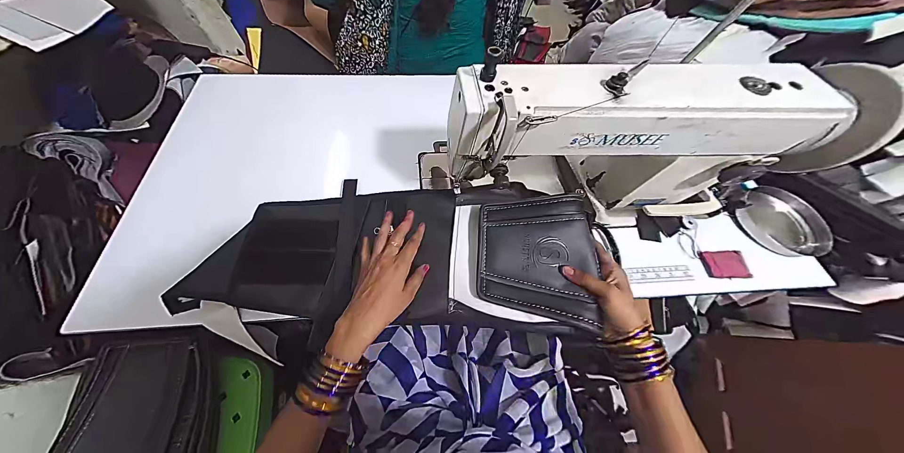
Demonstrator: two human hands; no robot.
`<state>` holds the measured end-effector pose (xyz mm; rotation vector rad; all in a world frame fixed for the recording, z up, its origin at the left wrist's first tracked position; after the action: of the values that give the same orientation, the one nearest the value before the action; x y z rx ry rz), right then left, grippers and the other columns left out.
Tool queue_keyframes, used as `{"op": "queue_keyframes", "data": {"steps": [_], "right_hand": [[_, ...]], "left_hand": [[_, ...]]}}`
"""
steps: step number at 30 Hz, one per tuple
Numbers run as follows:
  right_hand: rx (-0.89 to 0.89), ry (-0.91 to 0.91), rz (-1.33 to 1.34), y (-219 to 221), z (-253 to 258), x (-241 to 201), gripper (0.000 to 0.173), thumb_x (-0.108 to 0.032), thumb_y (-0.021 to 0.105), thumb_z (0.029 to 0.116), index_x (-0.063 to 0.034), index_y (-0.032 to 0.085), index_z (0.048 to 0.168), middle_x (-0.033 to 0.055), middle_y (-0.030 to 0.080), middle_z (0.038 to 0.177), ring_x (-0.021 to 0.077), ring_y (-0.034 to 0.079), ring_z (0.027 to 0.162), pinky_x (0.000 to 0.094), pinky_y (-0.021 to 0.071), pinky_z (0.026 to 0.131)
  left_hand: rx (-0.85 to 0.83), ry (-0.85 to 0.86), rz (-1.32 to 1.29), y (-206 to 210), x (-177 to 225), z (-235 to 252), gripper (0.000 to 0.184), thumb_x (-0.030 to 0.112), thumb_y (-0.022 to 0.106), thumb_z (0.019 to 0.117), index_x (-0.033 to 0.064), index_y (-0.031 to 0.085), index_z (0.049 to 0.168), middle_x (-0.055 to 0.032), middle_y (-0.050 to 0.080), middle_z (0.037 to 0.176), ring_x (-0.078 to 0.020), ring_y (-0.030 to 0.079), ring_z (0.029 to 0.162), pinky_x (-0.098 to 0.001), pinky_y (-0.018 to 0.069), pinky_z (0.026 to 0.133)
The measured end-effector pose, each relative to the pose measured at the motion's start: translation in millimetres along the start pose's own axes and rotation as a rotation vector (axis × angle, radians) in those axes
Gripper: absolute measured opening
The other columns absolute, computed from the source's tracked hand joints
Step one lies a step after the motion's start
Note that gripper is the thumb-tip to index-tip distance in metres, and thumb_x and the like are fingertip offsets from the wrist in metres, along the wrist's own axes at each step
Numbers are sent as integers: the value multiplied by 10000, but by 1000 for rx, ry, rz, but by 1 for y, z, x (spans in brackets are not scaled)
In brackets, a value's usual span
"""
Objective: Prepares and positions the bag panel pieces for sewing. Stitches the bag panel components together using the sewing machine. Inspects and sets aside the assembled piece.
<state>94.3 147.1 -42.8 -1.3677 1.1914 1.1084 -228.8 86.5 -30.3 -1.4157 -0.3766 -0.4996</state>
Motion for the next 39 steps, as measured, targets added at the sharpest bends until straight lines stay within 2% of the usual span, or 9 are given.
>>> {"op": "queue_keyframes", "data": {"steps": [6,19,23,25,29,32,34,37,39], "right_hand": [[-70,20,-17,-8,17,-1,832,-3,653,806,-23,299,1558,31,669,1228,2,691,991,182,586,860],[-63,114,-83,-6,38,-9,808,54,642,839,-106,330,1567,28,673,1215,14,699,924,188,593,789],[-81,63,-139,-4,46,-12,903,95,653,823,-187,285,1598,63,555,1413,44,660,1032,220,571,833],[-75,51,-150,-2,46,-13,907,111,659,820,-197,296,1592,68,521,1449,54,653,1048,232,571,834],[-101,-67,-457,-8,53,-23,813,-118,729,854,-76,352,1573,185,542,1452,176,619,1196,355,521,991],[51,-290,-936,-39,61,-58,473,-250,652,1000,83,589,1329,319,694,1094,467,700,925,653,530,803],[223,-294,-1170,-60,72,-77,418,-270,608,1034,108,644,1208,383,655,1094,589,645,986,757,455,821],[378,-224,-1378,-69,89,-61,343,-168,549,1030,152,636,944,410,623,1026,621,620,978,749,457,732],[441,-235,-1396,-63,87,-49,293,-81,523,1015,173,630,915,409,629,1041,604,626,1021,720,470,764]], "left_hand": [[-156,191,37,47,13,73,568,304,552,1042,83,435,1552,-89,369,1644,-348,264,1545,-671,225,1174],[-95,162,155,54,7,85,554,382,525,1027,155,483,1531,-47,433,1609,-339,350,1496,-648,284,1094],[-160,117,171,53,7,90,548,381,506,1047,188,448,1556,-42,387,1637,-334,296,1525,-659,236,1119],[-224,56,164,55,13,84,586,400,463,1072,184,354,1605,-76,283,1684,-370,180,1566,-737,119,1145],[-237,-30,80,74,48,52,810,582,395,1038,35,253,1618,-203,151,1699,-405,70,1580,-758,-13,1162],[-191,-28,105,86,50,48,809,595,354,1041,33,258,1616,-158,167,1705,-359,83,1587,-721,-14,1184],[-201,-20,113,85,48,51,805,588,338,1048,29,242,1619,-137,161,1710,-339,81,1590,-708,-17,1190],[-182,-15,122,84,46,53,793,581,342,1049,30,263,1614,-121,193,1706,-331,110,1588,-691,3,1203],[-165,-1,126,85,48,53,788,574,343,1050,20,279,1607,-127,209,1701,-337,128,1585,-686,24,1206]]}}
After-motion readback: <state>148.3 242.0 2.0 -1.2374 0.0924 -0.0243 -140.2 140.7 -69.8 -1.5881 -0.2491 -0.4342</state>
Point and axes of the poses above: each hand's wrist, its own z-axis towards the middle knuckle, its own y-axis out of the palm, x = y × z, the point moved 7 cm from there along z, towards the middle knuckle
